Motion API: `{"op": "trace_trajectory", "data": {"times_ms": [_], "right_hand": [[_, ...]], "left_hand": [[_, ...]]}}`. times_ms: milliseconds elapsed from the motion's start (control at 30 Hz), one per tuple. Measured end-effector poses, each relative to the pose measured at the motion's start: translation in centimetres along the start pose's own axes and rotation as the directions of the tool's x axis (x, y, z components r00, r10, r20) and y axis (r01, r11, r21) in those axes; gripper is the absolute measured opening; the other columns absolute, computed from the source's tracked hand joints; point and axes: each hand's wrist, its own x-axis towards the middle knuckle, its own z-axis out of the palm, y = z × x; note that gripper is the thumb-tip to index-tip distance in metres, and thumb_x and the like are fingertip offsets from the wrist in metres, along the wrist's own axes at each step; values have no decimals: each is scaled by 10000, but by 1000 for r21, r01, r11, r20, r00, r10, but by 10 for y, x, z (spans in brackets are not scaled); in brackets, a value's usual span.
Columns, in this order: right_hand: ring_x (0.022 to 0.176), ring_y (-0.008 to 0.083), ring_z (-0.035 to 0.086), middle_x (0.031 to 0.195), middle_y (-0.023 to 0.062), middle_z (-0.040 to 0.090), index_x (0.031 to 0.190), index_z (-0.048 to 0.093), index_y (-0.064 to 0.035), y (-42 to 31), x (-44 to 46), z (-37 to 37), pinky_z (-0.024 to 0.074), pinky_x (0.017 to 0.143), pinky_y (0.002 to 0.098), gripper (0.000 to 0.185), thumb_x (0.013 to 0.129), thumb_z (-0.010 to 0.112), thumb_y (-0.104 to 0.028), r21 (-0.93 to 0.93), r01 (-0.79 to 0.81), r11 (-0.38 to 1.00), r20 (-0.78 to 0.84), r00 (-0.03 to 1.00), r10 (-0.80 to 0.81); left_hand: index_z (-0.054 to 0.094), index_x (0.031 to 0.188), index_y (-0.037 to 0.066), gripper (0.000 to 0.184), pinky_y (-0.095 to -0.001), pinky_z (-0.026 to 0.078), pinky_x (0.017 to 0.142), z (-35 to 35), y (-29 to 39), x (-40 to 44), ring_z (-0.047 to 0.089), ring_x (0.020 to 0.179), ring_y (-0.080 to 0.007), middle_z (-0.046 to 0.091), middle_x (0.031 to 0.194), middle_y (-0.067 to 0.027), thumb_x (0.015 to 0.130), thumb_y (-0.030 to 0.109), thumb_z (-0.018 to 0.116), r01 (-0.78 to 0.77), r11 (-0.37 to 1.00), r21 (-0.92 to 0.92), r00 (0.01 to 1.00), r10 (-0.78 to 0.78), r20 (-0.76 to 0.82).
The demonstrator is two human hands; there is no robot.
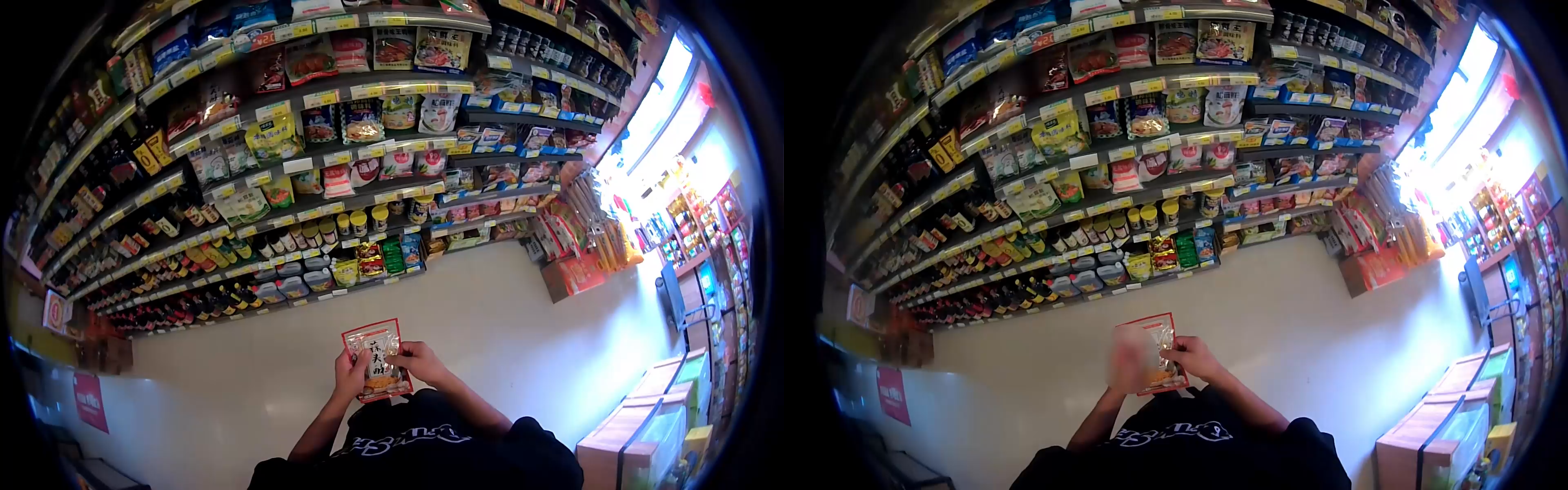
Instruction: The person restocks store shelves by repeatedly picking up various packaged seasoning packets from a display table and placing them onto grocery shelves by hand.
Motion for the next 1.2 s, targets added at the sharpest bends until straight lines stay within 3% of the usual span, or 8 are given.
{"op": "trace_trajectory", "data": {"times_ms": [133,300,400,600,733,1000,1133,1200], "right_hand": [[669,74,560,752,12,644,886,674,18,16,-32,-24,458,621,242,168,839,685,-143,-64,26,998,19,1000,-25],[645,71,540,713,-1,622,848,661,20,46,-84,-62,440,592,243,160,826,687,-136,5,26,1000,1,1000,-26],[607,65,515,673,-13,595,783,641,-1,72,-115,-83,411,551,234,147,816,704,-130,8,9,1000,-21,1000,-9],[570,57,481,638,-34,557,712,596,-47,113,-173,-101,381,527,220,191,814,733,-132,204,-46,978,12,999,45],[589,65,508,649,-28,562,724,588,-47,128,-202,-116,408,553,229,174,820,718,-113,183,-52,982,2,999,52],[600,96,547,658,13,596,714,579,-46,144,-240,-134,423,550,244,137,807,680,-48,342,6,940,-84,996,24],[584,101,540,644,17,596,693,573,-51,132,-246,-132,414,543,244,148,798,677,-37,361,58,931,-132,991,-10],[567,84,508,627,5,577,668,566,-48,131,-250,-131,383,525,240,177,793,691,-47,371,97,924,-153,987,-43]], "left_hand": [[591,1078,-14,210,-266,496,762,33,9,-30,593,841,-92,660,969,-46,930,135,590,-68,990,123,997,71,-18],[591,1091,-9,232,-255,486,746,89,-12,-80,577,817,-82,645,939,-23,928,155,591,41,994,104,999,-37,-39],[591,1088,-7,230,-249,480,746,119,-28,-112,571,811,-76,642,926,-18,929,159,581,21,982,190,998,-11,-55],[592,1068,-10,216,-245,472,714,167,-19,-169,564,781,-70,640,888,-13,914,141,574,164,959,233,981,-134,-138],[592,1075,-18,230,-251,480,716,189,-3,-188,575,782,-80,649,893,-25,886,112,578,264,940,217,962,-240,-128],[587,1098,-28,236,-272,490,767,220,10,-201,587,838,-96,659,951,-54,902,102,560,60,957,284,995,-81,62],[588,1100,-26,235,-273,491,770,223,13,-197,589,849,-95,662,962,-54,910,110,560,48,962,269,994,-72,79],[590,1089,-25,230,-272,489,753,224,18,-195,585,830,-91,660,942,-49,906,112,561,123,967,224,987,-143,77]]}}
